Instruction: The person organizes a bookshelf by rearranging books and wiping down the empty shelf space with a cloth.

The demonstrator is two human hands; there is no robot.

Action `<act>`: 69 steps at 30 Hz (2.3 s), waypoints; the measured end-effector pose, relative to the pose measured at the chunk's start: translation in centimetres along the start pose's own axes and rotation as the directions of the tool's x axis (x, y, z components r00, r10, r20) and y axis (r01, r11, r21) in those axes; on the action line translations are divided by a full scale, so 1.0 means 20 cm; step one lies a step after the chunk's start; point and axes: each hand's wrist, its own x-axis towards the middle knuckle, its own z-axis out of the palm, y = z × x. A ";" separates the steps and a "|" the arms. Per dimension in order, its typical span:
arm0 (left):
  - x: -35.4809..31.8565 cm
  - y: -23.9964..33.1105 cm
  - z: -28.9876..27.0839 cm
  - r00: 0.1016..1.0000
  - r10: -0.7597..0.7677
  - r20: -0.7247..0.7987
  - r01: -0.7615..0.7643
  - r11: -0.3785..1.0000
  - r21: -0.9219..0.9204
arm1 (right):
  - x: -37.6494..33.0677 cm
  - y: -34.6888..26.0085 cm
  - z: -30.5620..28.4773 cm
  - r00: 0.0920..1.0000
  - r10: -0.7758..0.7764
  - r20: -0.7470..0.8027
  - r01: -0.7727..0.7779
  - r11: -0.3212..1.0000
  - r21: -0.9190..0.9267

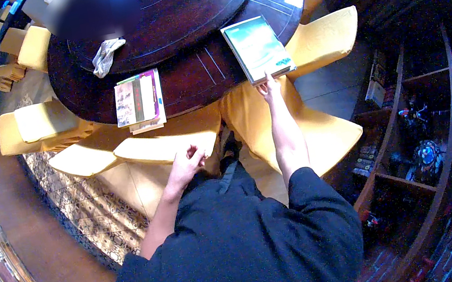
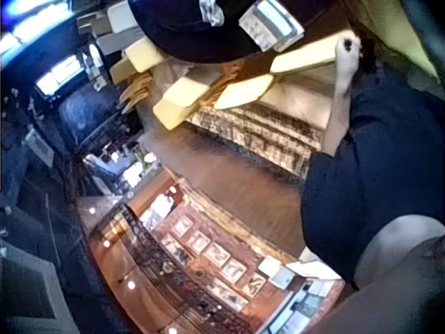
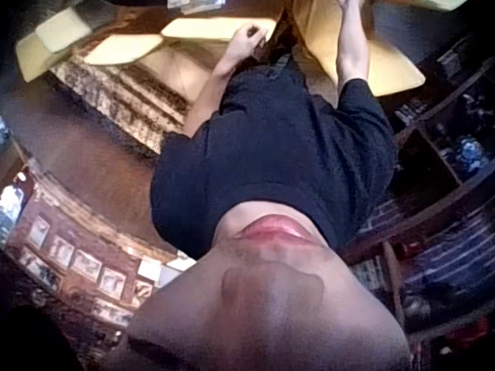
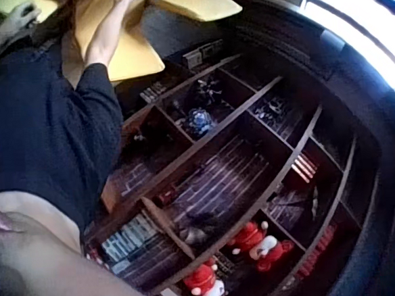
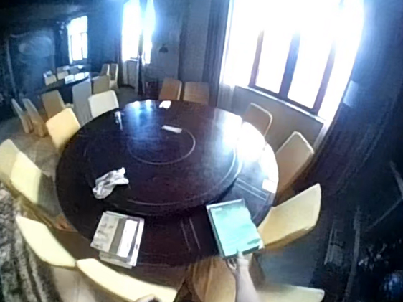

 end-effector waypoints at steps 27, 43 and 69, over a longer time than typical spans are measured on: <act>1.27 -0.33 0.21 0.874 -0.351 0.335 0.484 0.691 -0.538 | -1.06 0.61 0.09 0.983 -0.098 -0.153 0.092 0.995 -0.045; -0.03 0.43 -0.01 0.575 0.307 0.759 -0.350 0.930 -0.111 | -2.24 0.44 -0.35 0.649 -0.672 -0.358 0.736 0.674 0.068; -2.20 -0.52 1.38 -0.216 0.141 0.966 -0.478 0.848 -0.230 | -4.57 1.02 -1.85 -0.422 -0.612 -0.669 0.571 0.394 -0.720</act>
